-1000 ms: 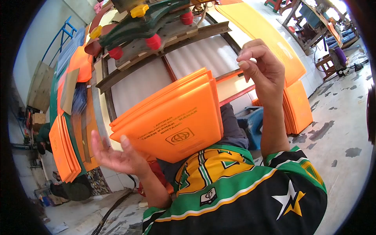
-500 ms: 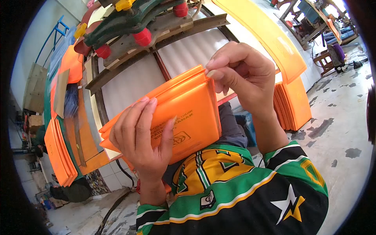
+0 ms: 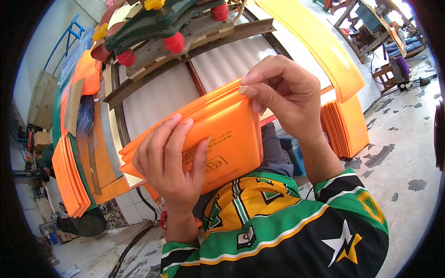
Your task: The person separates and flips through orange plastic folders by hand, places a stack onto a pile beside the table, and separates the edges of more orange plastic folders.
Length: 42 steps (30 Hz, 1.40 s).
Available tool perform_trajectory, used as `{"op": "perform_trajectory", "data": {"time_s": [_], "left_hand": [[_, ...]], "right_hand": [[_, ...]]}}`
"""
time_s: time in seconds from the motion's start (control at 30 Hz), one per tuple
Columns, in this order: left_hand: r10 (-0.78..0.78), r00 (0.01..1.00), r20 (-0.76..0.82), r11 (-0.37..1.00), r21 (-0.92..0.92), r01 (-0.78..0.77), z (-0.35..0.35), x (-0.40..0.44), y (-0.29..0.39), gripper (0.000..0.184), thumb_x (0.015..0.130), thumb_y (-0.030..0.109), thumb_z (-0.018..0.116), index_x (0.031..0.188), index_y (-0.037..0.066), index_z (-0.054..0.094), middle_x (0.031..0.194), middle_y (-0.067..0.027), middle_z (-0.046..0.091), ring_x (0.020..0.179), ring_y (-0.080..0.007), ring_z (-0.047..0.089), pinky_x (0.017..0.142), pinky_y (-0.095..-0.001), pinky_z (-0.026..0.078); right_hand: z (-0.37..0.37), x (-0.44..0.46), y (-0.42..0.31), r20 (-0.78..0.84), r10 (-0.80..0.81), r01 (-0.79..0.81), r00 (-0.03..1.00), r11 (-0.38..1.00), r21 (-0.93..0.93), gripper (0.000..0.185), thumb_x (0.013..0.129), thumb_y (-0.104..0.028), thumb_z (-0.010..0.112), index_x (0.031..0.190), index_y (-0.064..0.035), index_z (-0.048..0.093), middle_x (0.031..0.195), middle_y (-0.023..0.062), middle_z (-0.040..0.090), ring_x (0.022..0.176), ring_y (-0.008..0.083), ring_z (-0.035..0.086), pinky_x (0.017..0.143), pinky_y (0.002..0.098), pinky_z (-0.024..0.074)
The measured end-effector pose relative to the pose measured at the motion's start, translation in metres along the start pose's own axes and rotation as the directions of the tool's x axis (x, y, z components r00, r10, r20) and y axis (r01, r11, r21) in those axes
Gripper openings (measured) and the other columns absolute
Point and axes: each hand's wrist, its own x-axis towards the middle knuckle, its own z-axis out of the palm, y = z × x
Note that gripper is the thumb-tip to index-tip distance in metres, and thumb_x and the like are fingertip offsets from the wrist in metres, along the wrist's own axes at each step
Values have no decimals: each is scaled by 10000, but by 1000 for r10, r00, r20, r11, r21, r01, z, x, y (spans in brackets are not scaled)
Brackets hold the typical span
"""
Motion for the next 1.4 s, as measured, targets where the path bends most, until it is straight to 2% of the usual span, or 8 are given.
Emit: {"op": "perform_trajectory", "data": {"time_s": [0.3, 0.5, 0.57, 0.93, 1.0, 1.13, 1.2, 1.4], "left_hand": [[1, 1000, -20, 1000, -10, -1, 3, -1, 1, 365, 872, 295, 775, 1182, 120, 696, 1220, -28, 678, 1100, -219, 617, 966, -368, 379], [1, 1000, -11, 1000, 4, -1, 1, -1, 2, 348, 875, 300, 771, 1168, 128, 694, 1219, -30, 678, 1091, -222, 617, 962, -371, 377], [-2, 1000, -5, 1000, -3, 2, -1, -1, 2, 339, 877, 302, 769, 1160, 129, 694, 1222, -32, 680, 1092, -225, 620, 965, -370, 375], [-14, 999, 30, 1000, 17, 13, -12, -9, 8, 313, 923, 351, 723, 1146, 137, 676, 1257, -63, 693, 1153, -243, 641, 980, -363, 363], [-13, 999, 30, 1000, 23, 13, -13, -9, 8, 306, 935, 370, 709, 1138, 142, 677, 1246, -63, 698, 1145, -243, 645, 982, -361, 362], [-18, 999, 28, 1000, 22, 18, -13, -11, 9, 305, 936, 382, 707, 1131, 150, 674, 1249, -65, 697, 1147, -244, 645, 984, -359, 362], [-17, 999, 32, 1000, 24, 17, -13, -12, 9, 305, 941, 391, 702, 1130, 154, 671, 1253, -67, 695, 1148, -245, 645, 987, -358, 361], [-13, 999, 29, 1000, 23, 13, -14, -13, 10, 307, 946, 401, 692, 1124, 152, 670, 1249, -68, 696, 1147, -240, 645, 987, -360, 364]], "right_hand": [[-12, 5, 0, 208, -92, 146, 974, 954, -263, 70, 926, 38, 693, 983, 47, 655, 904, 78, 638, 694, 80, 620, 590, 200, 511], [-3, -3, -3, 114, 31, -24, 993, 998, -61, 83, 955, 40, 651, 1025, 41, 607, 902, 93, 633, 663, 93, 621, 577, 210, 509], [2, -4, -4, -80, 107, -96, 991, 987, 128, 90, 981, -45, 661, 1028, -4, 596, 771, 11, 624, 603, 68, 622, 528, 195, 472], [-1, -12, -19, -35, 210, -202, 977, 965, 165, 78, 1004, -31, 611, 1047, -8, 550, 768, 6, 603, 574, 64, 630, 484, 179, 458], [-2, -12, -18, -9, 195, -192, 981, 972, 135, 83, 993, 38, 580, 1054, 44, 525, 1001, 141, 602, 531, 117, 616, 459, 214, 508], [-5, -14, -18, 13, 182, -182, 983, 974, 133, 84, 991, 40, 582, 1055, 42, 527, 992, 137, 594, 537, 114, 619, 460, 209, 509], [-6, -13, -24, 21, 258, -259, 966, 960, 111, 61, 1006, -10, 588, 1046, -3, 541, 775, 8, 596, 597, 77, 650, 502, 182, 474], [-8, -12, -21, 117, 152, -163, 981, 983, 89, 24, 999, 22, 585, 1005, 6, 567, 813, 18, 611, 614, 70, 653, 517, 180, 484]]}}
